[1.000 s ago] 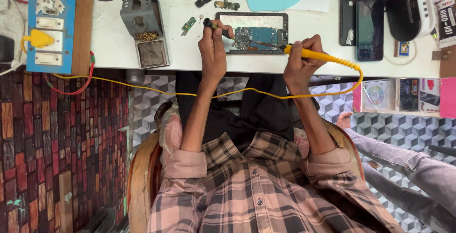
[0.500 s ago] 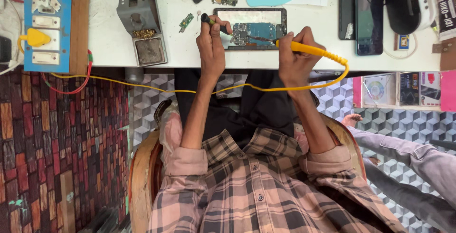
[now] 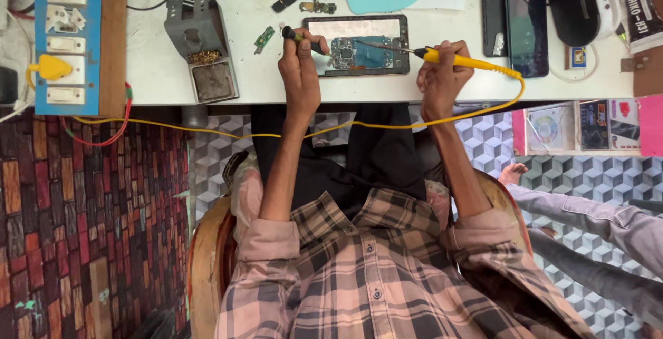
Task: The person uses a hot air gun and a small tool to work on a disassembled mobile device motherboard placed on a workbench. They repeatedly apply heat and manipulate components on the circuit board throughout the clip.
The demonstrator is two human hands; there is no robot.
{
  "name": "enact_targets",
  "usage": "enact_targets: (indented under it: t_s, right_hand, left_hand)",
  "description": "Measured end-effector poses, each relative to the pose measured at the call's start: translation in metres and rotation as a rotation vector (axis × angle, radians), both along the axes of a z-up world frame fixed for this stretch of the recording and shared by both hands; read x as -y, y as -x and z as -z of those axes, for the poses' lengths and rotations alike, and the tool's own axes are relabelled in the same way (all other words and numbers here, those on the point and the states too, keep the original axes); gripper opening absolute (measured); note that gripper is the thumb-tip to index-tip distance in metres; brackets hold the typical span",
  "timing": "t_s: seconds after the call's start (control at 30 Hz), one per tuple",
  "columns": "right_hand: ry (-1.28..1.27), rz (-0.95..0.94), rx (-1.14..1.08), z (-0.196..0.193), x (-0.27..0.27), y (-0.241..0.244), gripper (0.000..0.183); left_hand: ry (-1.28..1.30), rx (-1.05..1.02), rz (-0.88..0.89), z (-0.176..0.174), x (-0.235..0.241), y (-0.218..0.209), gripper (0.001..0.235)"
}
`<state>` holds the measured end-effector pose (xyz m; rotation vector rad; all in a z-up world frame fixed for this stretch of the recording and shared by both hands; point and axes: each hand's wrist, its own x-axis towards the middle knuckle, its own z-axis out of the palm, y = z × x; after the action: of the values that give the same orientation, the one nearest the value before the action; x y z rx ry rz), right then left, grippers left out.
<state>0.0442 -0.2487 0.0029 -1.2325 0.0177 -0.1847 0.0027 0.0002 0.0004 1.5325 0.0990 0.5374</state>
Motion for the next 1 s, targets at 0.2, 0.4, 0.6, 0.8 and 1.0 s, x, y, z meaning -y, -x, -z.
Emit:
enact_targets:
  t_s: [0.2,0.4,0.6,0.8,1.0]
  right_hand:
    - [-0.011,0.03,-0.017,0.013,-0.006,0.002,0.028]
    - [0.025,0.024,-0.019,0.007,-0.008,0.005,0.028]
    - [0.064,0.026,-0.07,0.0,-0.008,0.007,0.026]
    - [0.082,0.017,-0.05,0.006,-0.009,0.003,0.027]
    - [0.058,0.04,-0.06,0.009,-0.008,0.002,0.027]
  left_hand:
    - [-0.027,0.016,-0.01,-0.003,-0.002,0.0,0.037]
    - [-0.019,-0.012,-0.02,-0.005,-0.001,0.002,0.038]
    - [-0.022,0.022,-0.017,-0.007,0.0,0.0,0.039]
    - [-0.016,-0.019,-0.024,-0.007,-0.001,0.0,0.04]
    - [-0.003,-0.013,-0.021,-0.009,-0.001,0.001,0.04]
